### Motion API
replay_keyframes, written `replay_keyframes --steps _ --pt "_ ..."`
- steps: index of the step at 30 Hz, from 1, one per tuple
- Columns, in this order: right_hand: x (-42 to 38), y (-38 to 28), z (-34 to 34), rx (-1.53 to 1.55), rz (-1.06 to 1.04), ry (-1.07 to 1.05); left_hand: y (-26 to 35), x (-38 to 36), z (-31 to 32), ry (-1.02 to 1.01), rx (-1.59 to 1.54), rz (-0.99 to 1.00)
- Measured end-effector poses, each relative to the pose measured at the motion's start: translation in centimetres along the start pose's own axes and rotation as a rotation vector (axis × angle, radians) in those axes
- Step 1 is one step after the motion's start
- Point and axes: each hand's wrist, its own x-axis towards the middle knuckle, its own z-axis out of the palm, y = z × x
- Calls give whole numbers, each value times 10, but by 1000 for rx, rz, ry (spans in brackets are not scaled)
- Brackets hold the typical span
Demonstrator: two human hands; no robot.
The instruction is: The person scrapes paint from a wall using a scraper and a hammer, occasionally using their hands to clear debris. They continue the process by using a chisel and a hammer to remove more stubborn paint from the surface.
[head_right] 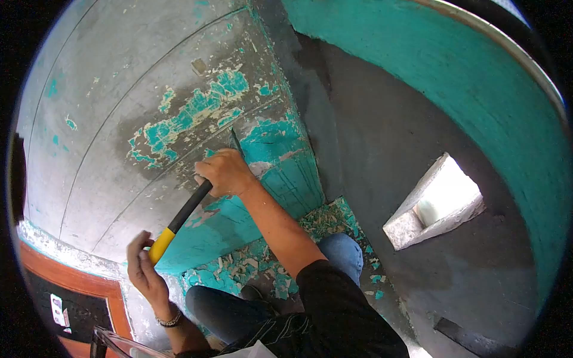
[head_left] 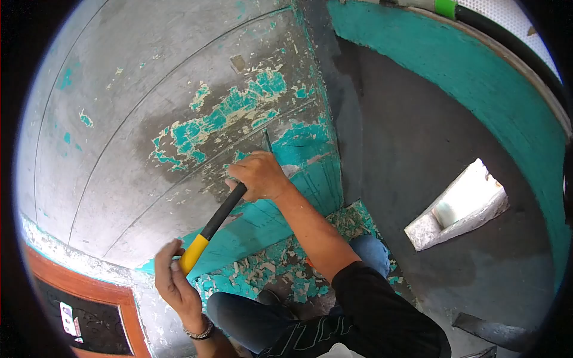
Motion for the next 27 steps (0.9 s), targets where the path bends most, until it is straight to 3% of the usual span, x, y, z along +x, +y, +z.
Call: replay_keyframes --steps 2,3,5,11,14,17,18,21,23,27 --pt "-4 2 7 -60 -69 -61 -13 -1 -8 -272 251 -23" --pt "-7 4 9 -52 -67 -62 -12 0 -8 -272 257 -29" --pt "-15 7 11 -62 -59 -224 -5 3 -5 -490 495 -30" --pt "-48 7 19 -4 21 -156 -10 -2 9 -472 557 50" --pt "-49 14 22 8 -67 -84 -18 -9 18 -464 408 -158" --pt "-52 19 16 25 -84 -183 -31 -26 29 -378 238 -114" --pt "-52 20 17 32 -80 -180 -28 -26 32 -390 221 -211" --pt "-51 19 23 -40 -84 -188 -45 -18 30 -377 174 -170" --pt "-47 20 28 -61 -77 -85 -48 -1 22 -392 231 -145" --pt "-36 33 7 -59 -29 -16 -31 30 28 -415 219 -135"
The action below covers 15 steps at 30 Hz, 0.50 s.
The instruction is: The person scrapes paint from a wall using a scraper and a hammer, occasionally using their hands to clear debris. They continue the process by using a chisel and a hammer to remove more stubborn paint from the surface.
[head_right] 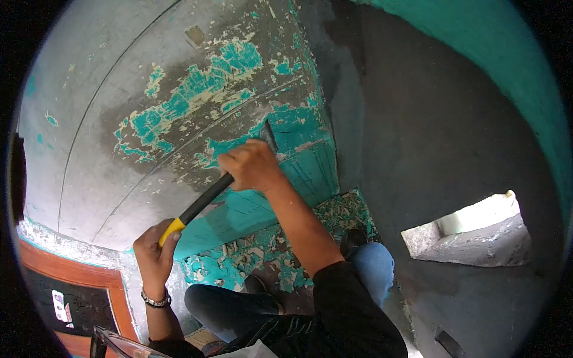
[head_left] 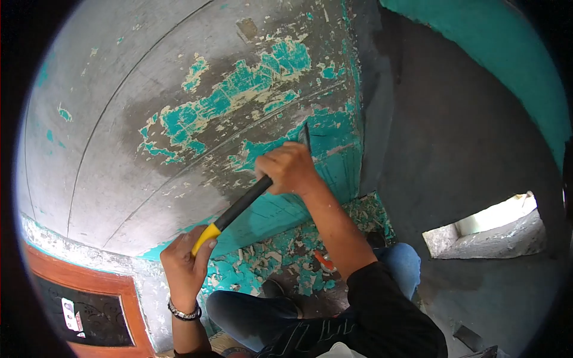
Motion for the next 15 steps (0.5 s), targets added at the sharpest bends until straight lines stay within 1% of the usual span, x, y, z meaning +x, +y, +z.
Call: replay_keyframes --steps 2,3,4,5,7,8,9,10,12,13,14,15 --pt "4 4 -12 -57 3 -6 -1 3 9 68 5 133" --pt "4 3 -14 -69 -7 -4 3 -6 10 48 79 141" --pt "0 -1 -14 -27 -25 -59 3 -18 14 14 123 114" --pt "-4 -5 -12 18 -40 -115 2 -30 16 36 91 94" --pt "-6 -19 3 44 -70 -115 -2 -50 20 50 63 67" --pt "-7 -23 10 71 -100 -111 -4 -59 20 93 22 24" --pt "-3 -24 10 81 -101 -108 -4 -63 19 138 -15 -19" --pt "3 -25 12 85 -117 -125 -4 -63 16 138 -3 -26" --pt "8 -27 15 98 -130 -133 -1 -55 6 91 31 -119" --pt "8 -27 16 71 -120 -140 -3 -51 2 83 -4 -153" --pt "8 -27 17 42 -111 -148 -5 -49 3 84 5 -155" --pt "9 -26 16 48 -107 -145 -10 -49 6 95 -26 -93"
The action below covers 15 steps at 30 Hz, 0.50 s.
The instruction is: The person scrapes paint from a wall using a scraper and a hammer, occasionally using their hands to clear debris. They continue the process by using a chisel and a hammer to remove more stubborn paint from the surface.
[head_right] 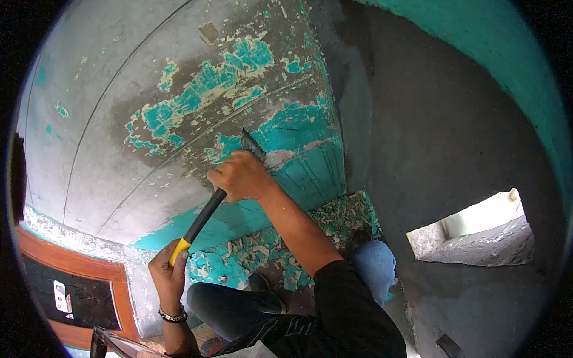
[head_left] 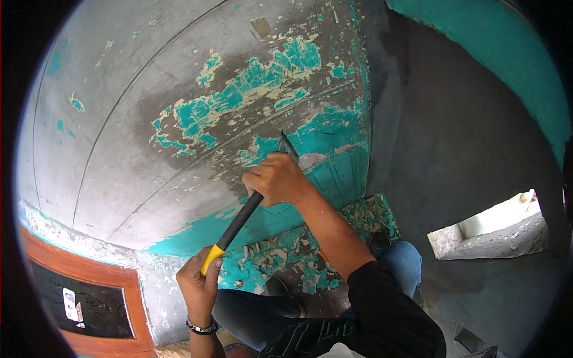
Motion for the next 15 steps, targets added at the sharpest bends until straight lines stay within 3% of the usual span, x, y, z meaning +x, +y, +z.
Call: replay_keyframes --steps 15 --pt "-15 12 2 -52 42 149 -6 26 7 -62 40 115"
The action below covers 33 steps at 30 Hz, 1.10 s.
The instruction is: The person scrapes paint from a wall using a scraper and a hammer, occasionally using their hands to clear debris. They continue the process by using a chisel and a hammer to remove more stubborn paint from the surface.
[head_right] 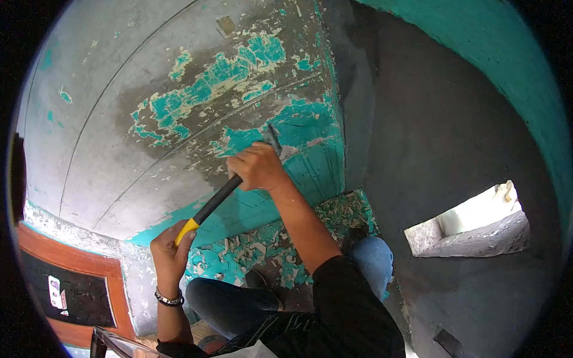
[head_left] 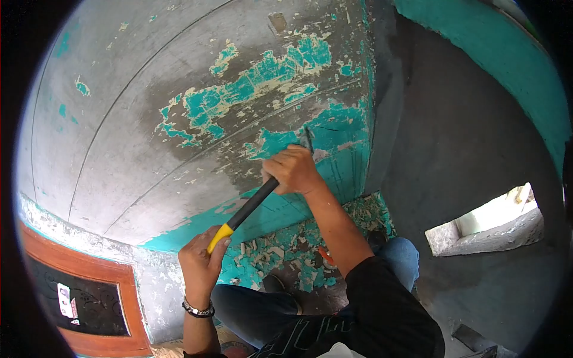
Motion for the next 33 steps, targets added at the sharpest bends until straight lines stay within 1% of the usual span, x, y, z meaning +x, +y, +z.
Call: replay_keyframes --steps 1,2,4,5,6,8,10,11,13,14,17,18,20,21,22,24,25,26,27,28,29,31,33 --pt "-5 7 -4 -13 21 -6 1 7 4 9 31 66" --pt "-11 11 -6 -25 47 -8 4 8 4 5 29 71" --pt "-13 5 -13 -8 65 -9 14 7 0 -22 151 80" --pt "-10 4 -16 9 63 -6 19 3 -1 -11 148 83" --pt "-8 0 -15 5 51 -1 23 -8 -2 -15 150 50" --pt "-9 -11 -3 120 39 -54 19 -25 -1 -24 155 12" --pt "-13 -14 8 131 15 -44 9 -40 4 29 61 -57" --pt "-16 -14 12 112 -11 -53 5 -46 9 21 70 -67" --pt "-19 -14 18 91 -34 -49 -2 -49 18 85 -16 -52" --pt "-21 -13 20 91 -46 -56 -3 -48 19 85 -13 -46" --pt "-22 -9 22 63 -64 -90 -10 -43 19 52 -75 -157" --pt "-22 -9 24 39 -73 -116 -12 -41 18 49 -72 -162" --pt "-23 -10 26 45 -53 -130 -17 -36 16 56 -102 -127" --pt "-20 -9 26 39 -46 -143 -23 -32 16 87 -95 -58" --pt "-15 -8 23 40 -46 -146 -20 -26 10 87 -97 -61" --pt "-2 -4 12 -16 -41 -36 -8 -9 -6 10 -20 -102" --pt "9 1 5 -16 -44 -44 -9 -1 -4 56 -54 -32" --pt "21 5 -5 -52 -38 13 -2 8 -9 52 -52 -62" --pt "28 9 -11 -94 -38 77 4 15 -15 49 -44 -33" --pt "30 10 -15 -105 -45 82 10 22 -21 54 -36 2" --pt "31 7 -16 -83 -43 107 18 20 -26 41 55 68" --pt "38 2 -17 -52 -38 129 28 9 -33 58 65 56" --pt "46 -7 -15 99 -76 124 39 -3 -43 66 42 8"
